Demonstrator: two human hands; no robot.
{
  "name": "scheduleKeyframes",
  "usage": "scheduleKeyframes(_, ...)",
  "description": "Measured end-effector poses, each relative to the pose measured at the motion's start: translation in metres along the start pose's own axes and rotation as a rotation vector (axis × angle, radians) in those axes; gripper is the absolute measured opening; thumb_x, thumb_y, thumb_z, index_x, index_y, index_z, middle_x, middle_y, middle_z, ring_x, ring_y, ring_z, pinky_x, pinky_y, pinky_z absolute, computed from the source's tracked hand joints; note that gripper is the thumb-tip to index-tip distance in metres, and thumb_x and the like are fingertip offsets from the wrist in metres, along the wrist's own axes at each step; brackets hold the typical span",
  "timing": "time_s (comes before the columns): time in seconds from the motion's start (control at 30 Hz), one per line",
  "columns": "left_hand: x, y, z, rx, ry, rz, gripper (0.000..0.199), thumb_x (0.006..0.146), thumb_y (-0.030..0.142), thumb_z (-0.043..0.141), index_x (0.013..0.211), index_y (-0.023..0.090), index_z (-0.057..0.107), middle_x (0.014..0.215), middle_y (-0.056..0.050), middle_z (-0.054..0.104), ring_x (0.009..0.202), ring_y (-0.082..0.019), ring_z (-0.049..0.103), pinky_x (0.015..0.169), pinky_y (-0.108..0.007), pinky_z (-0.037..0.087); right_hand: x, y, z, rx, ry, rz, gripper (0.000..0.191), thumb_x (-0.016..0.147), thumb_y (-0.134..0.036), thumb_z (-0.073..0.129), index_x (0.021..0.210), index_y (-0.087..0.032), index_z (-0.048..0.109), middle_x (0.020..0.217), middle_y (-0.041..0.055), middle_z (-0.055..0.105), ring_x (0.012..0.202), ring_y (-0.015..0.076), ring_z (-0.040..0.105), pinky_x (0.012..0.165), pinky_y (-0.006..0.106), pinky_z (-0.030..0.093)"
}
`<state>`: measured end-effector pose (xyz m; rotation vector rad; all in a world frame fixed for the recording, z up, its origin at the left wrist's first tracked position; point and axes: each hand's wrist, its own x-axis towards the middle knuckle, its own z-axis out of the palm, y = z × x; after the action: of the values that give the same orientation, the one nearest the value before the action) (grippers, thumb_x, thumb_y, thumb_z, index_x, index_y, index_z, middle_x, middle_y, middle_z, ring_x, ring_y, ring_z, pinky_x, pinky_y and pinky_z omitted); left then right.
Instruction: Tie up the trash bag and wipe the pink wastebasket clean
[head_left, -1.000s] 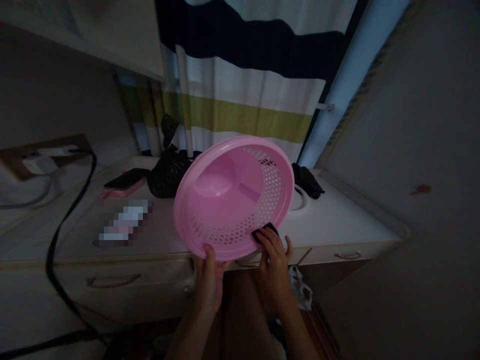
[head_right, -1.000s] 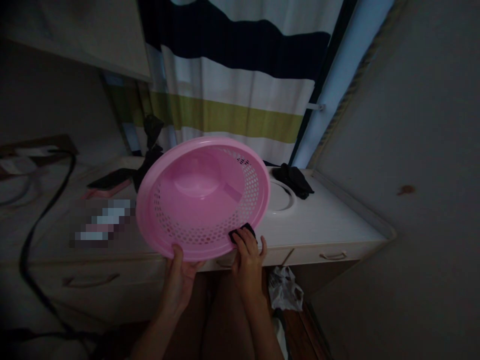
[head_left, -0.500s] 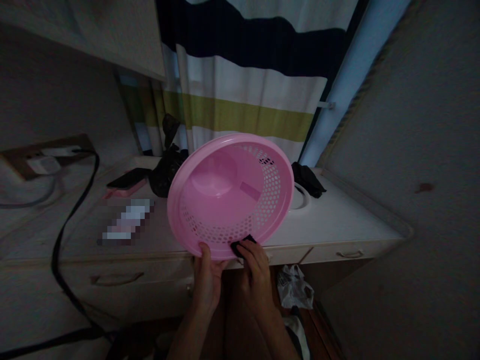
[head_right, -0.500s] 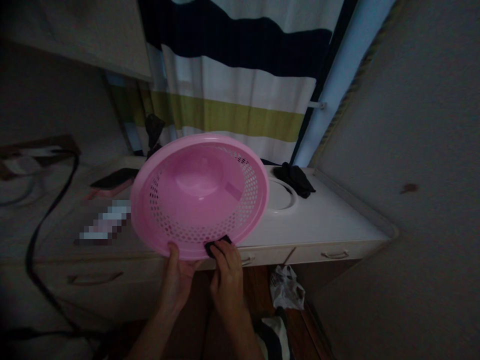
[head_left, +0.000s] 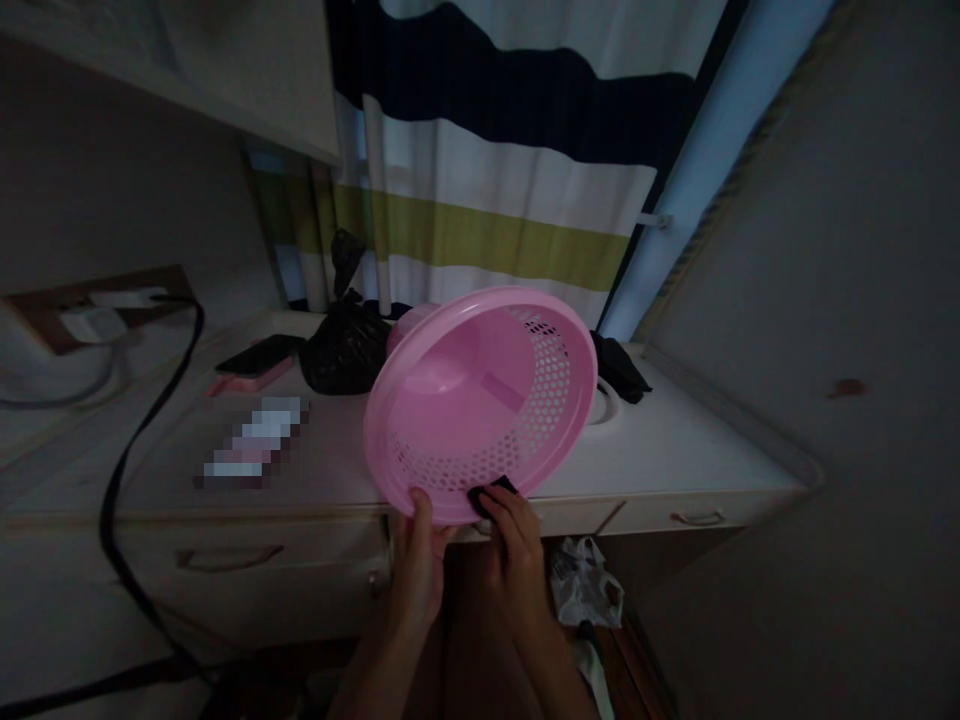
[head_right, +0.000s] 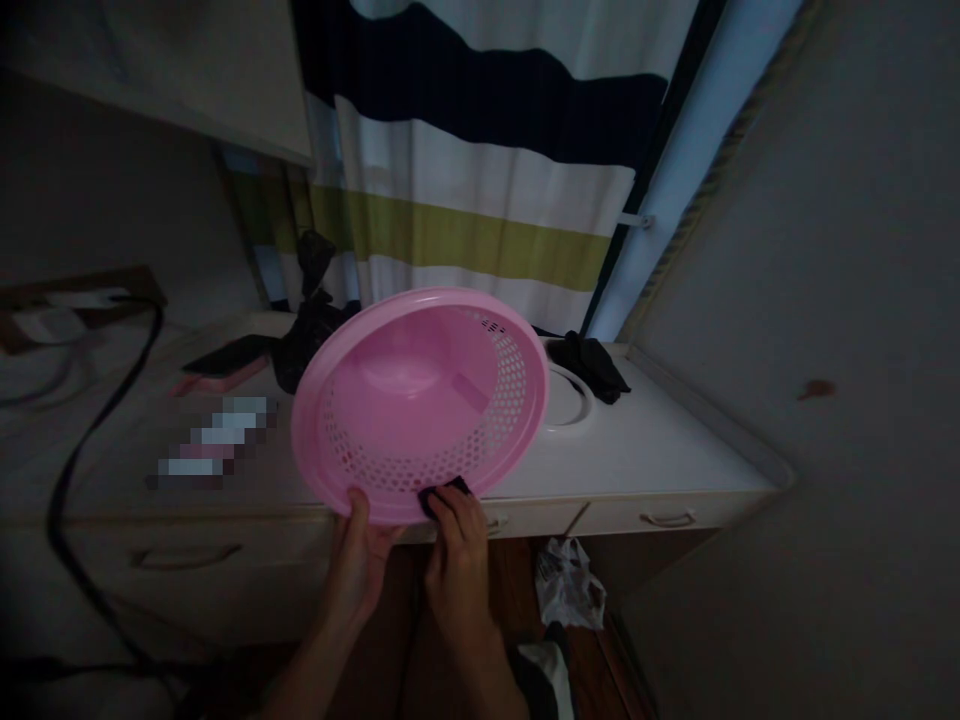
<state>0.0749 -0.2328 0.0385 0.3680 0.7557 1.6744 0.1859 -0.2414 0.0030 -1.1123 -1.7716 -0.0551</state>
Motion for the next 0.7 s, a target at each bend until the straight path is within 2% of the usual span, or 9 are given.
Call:
scheduleKeyframes(0.1, 0.001, 0.001, -0.002, -0.015, -0.005, -0.025, 0.054, 0.074, 0.045, 0.057, 0.122, 0.026, 0.046, 0.124, -0.01, 0.054, 0.099, -0.022, 0.059, 0.084, -0.036, 0.048, -0.005, -0.025, 0.01, 0.061, -0.014, 0.013, 0.05, 0.078, -0.002, 0.035, 0.123, -0.021, 0.045, 0.119, 0.0095, 0.053, 0.114, 0.0195, 0.046, 0.092, 0.043, 0.042)
scheduleKeyframes(0.2, 0.001, 0.004, -0.003, -0.022, -0.008, -0.059, 0.054, 0.074, 0.047, 0.056, 0.121, 0.022, 0.048, 0.119, -0.012, 0.057, 0.1, -0.022, 0.059, 0.084, -0.036, 0.048, -0.005, -0.032, 0.011, 0.068, -0.052, -0.004, 0.053, 0.078, -0.003, 0.035, 0.127, -0.021, 0.042, 0.123, 0.0091, 0.051, 0.117, 0.0196, 0.044, 0.094, 0.043, 0.041)
scheduleKeyframes(0.33, -0.001, 0.007, 0.0, -0.019, -0.026, -0.049, 0.055, 0.075, 0.047, 0.055, 0.123, 0.021, 0.046, 0.123, -0.012, 0.054, 0.102, -0.023, 0.057, 0.085, -0.038, 0.048, -0.002, -0.015, 0.003, 0.009, -0.062, -0.019, 0.058, 0.073, 0.001, 0.035, 0.127, -0.02, 0.042, 0.122, 0.0086, 0.051, 0.117, 0.0195, 0.043, 0.096, 0.044, 0.039)
scheduleKeyframes(0.5, -0.002, 0.004, 0.003, 0.02, -0.034, -0.025, 0.056, 0.075, 0.048, 0.055, 0.126, 0.028, 0.042, 0.132, -0.009, 0.047, 0.107, -0.023, 0.054, 0.084, -0.037, 0.048, 0.002, 0.012, -0.01, -0.137, 0.092, 0.035, 0.053, 0.073, 0.0, 0.035, 0.12, -0.018, 0.049, 0.12, 0.0095, 0.053, 0.117, 0.0211, 0.043, 0.095, 0.048, 0.037)
scheduleKeyframes(0.6, -0.003, 0.002, 0.005, 0.03, -0.037, -0.002, 0.054, 0.075, 0.047, 0.054, 0.124, 0.028, 0.043, 0.133, -0.008, 0.045, 0.109, -0.023, 0.052, 0.083, -0.036, 0.049, 0.002, 0.012, -0.009, -0.164, 0.122, 0.053, 0.051, 0.074, 0.0, 0.036, 0.12, -0.018, 0.049, 0.12, 0.0099, 0.053, 0.117, 0.0218, 0.043, 0.095, 0.049, 0.037)
scheduleKeyframes(0.7, -0.003, 0.0, 0.005, 0.016, -0.044, -0.006, 0.052, 0.074, 0.047, 0.056, 0.12, 0.026, 0.047, 0.129, -0.009, 0.049, 0.106, -0.023, 0.054, 0.083, -0.036, 0.049, 0.0, -0.004, -0.001, -0.13, 0.094, 0.1, 0.048, 0.077, -0.003, 0.037, 0.12, -0.02, 0.05, 0.119, 0.0098, 0.054, 0.115, 0.0217, 0.045, 0.093, 0.048, 0.039)
